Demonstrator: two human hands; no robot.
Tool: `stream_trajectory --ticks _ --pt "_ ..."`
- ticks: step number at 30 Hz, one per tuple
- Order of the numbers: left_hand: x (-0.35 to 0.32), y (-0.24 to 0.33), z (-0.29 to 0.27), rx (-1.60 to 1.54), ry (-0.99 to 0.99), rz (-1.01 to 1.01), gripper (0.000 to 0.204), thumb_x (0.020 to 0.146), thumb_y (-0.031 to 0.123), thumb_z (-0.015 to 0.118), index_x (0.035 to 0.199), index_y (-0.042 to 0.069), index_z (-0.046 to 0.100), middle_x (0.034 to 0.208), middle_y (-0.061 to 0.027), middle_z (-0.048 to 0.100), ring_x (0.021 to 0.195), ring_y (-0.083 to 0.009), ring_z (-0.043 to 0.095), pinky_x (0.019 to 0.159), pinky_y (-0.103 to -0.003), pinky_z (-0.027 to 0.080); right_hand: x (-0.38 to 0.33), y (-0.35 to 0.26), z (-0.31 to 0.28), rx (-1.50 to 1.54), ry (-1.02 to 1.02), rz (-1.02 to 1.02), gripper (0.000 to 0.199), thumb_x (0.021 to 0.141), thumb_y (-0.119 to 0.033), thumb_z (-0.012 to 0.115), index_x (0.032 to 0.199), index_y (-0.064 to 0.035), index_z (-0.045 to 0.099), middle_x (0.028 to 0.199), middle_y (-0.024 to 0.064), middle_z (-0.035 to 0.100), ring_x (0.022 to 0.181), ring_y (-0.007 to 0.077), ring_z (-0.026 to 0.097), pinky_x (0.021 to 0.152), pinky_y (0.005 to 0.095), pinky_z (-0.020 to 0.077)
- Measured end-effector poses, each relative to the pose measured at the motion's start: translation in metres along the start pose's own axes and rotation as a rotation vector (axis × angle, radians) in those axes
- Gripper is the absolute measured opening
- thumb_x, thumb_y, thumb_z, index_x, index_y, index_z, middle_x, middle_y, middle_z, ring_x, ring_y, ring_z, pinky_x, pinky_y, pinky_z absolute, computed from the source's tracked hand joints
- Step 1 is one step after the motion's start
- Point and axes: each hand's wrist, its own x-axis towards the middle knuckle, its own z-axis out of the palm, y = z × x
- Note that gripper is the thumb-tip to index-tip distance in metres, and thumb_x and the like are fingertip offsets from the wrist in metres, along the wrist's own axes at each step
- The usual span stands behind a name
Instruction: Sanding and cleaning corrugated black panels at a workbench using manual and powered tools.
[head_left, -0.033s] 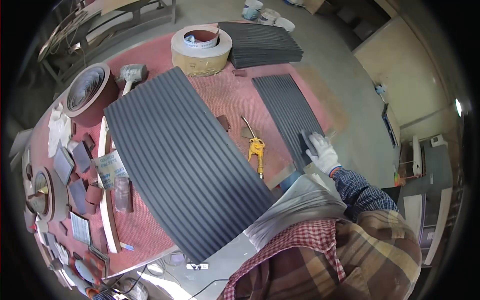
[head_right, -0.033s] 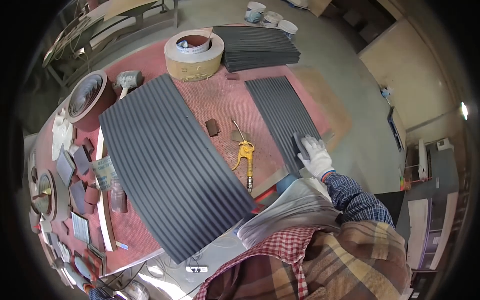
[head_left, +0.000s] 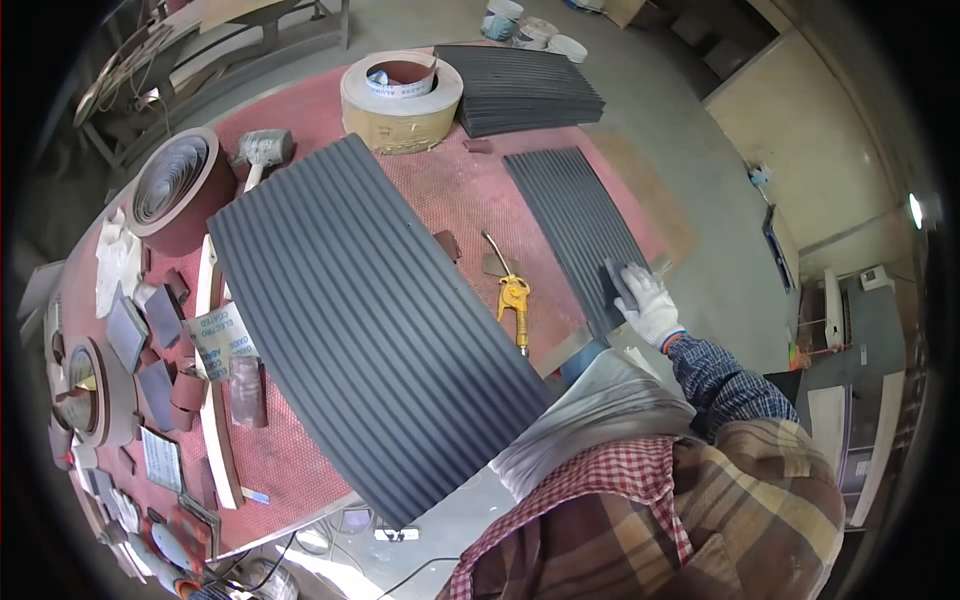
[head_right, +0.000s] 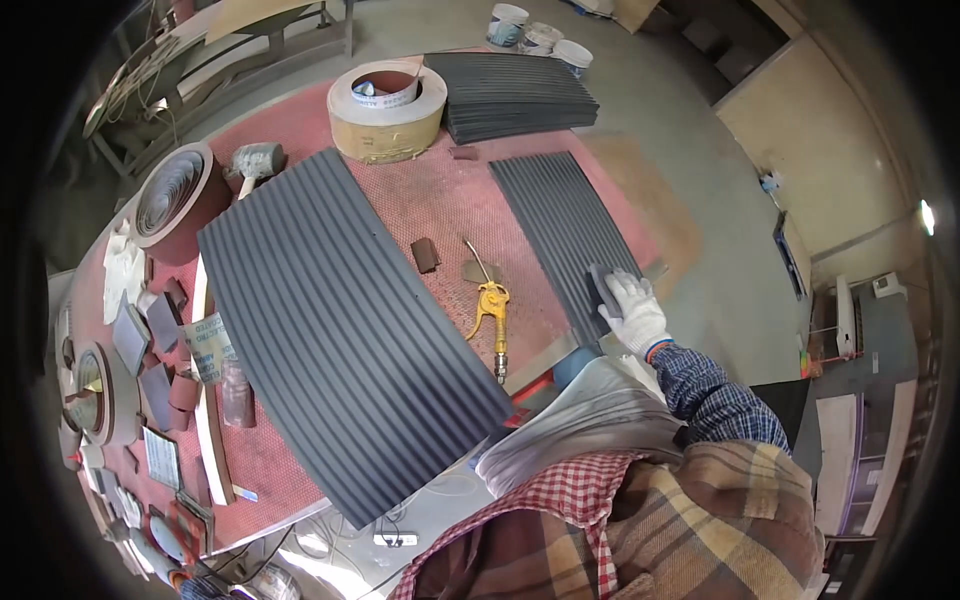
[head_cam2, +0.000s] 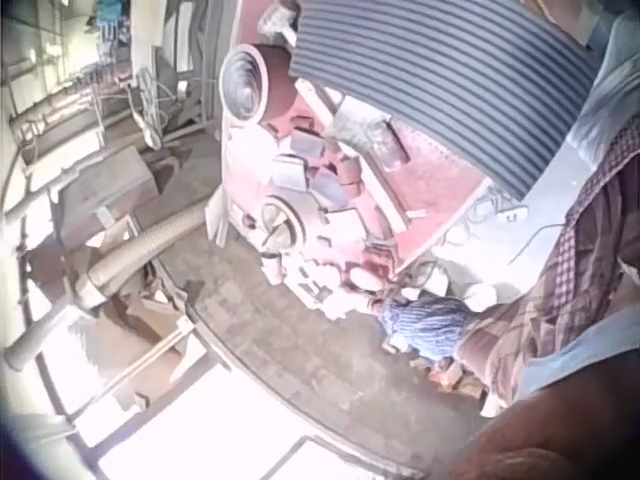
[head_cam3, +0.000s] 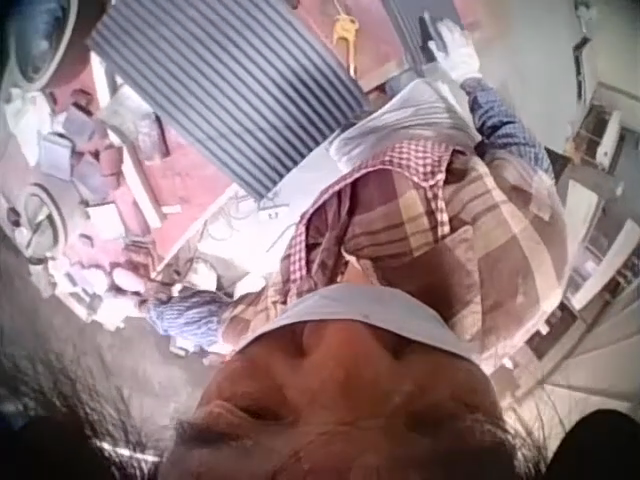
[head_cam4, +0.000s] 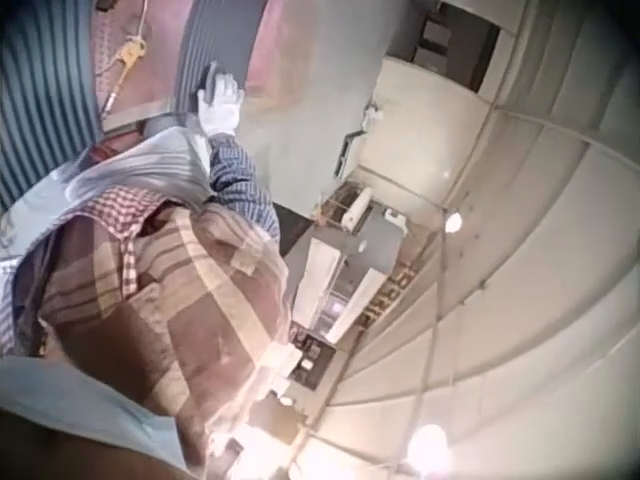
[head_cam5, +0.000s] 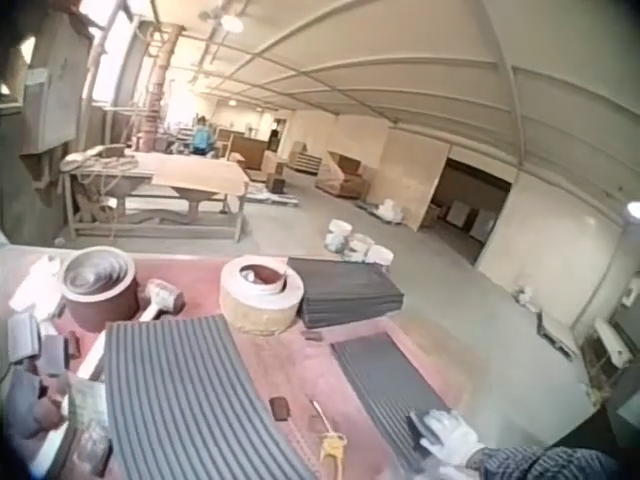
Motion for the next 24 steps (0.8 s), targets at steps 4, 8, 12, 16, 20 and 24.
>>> stream_trajectory --ticks 4,8,12,16,20,24 --pt "-0.015 -0.042 0.014 -0.099 -0.142 -0.039 0.047 0.098 0.047 0.057 0.119 0.006 0.064 0.077 -0.0040 0.065 0.062 -0.0193 0.062 0.058 -0.035 0.052 -0.001 0.010 -0.010 -0.016 -0.043 0.092 0.062 0.091 -0.036 0.065 0.144 -0.0083 0.046 0.150 0.0162 0.046 0.139 0.0337 0.042 0.119 0.0493 0.0282" --pt "-0.042 -0.076 0.008 -0.205 -0.247 -0.060 0.046 0.099 0.046 0.056 0.119 0.005 0.064 0.074 -0.0029 0.062 0.059 -0.0176 0.059 0.054 -0.034 0.050 0.018 0.009 -0.014 -0.027 -0.068 0.059 0.064 0.091 -0.038 0.065 0.144 -0.0083 0.046 0.150 0.0161 0.045 0.141 0.0325 0.041 0.120 0.0493 0.0270" --pt "-0.094 -0.110 -0.009 -0.313 -0.309 -0.072 0.046 0.100 0.045 0.054 0.119 0.005 0.063 0.071 -0.0018 0.059 0.055 -0.0159 0.056 0.050 -0.033 0.048 0.056 0.027 -0.009 -0.078 -0.074 -0.036 0.063 0.091 -0.038 0.065 0.143 -0.0085 0.047 0.150 0.0159 0.045 0.141 0.0314 0.041 0.120 0.0493 0.0274" --pt "-0.175 -0.128 -0.043 -0.378 -0.350 -0.070 0.045 0.101 0.044 0.053 0.119 0.004 0.063 0.069 -0.0007 0.056 0.052 -0.0142 0.053 0.047 -0.031 0.045 0.113 0.043 0.009 -0.066 -0.016 -0.140 0.060 0.091 -0.037 0.065 0.142 -0.0084 0.048 0.150 0.0159 0.046 0.140 0.0326 0.042 0.118 0.0496 0.0293" --pt "-0.283 -0.135 -0.083 -0.402 -0.368 -0.078 0.044 0.103 0.043 0.052 0.119 0.004 0.062 0.066 0.0004 0.054 0.048 -0.0125 0.050 0.043 -0.030 0.043 0.185 0.065 0.038 -0.105 0.109 -0.300 0.062 0.091 -0.039 0.065 0.143 -0.0088 0.047 0.152 0.0148 0.044 0.140 0.0325 0.041 0.118 0.0499 0.0284" --pt "-0.425 -0.140 -0.116 -0.430 -0.358 -0.059 0.044 0.104 0.042 0.050 0.119 0.003 0.062 0.063 0.0015 0.051 0.045 -0.0108 0.047 0.039 -0.029 0.040 0.243 0.057 0.037 -0.212 0.063 -0.430 0.076 0.089 -0.048 0.066 0.148 -0.0084 0.040 0.155 0.0156 0.039 0.145 0.0333 0.035 0.120 0.0514 0.0250"
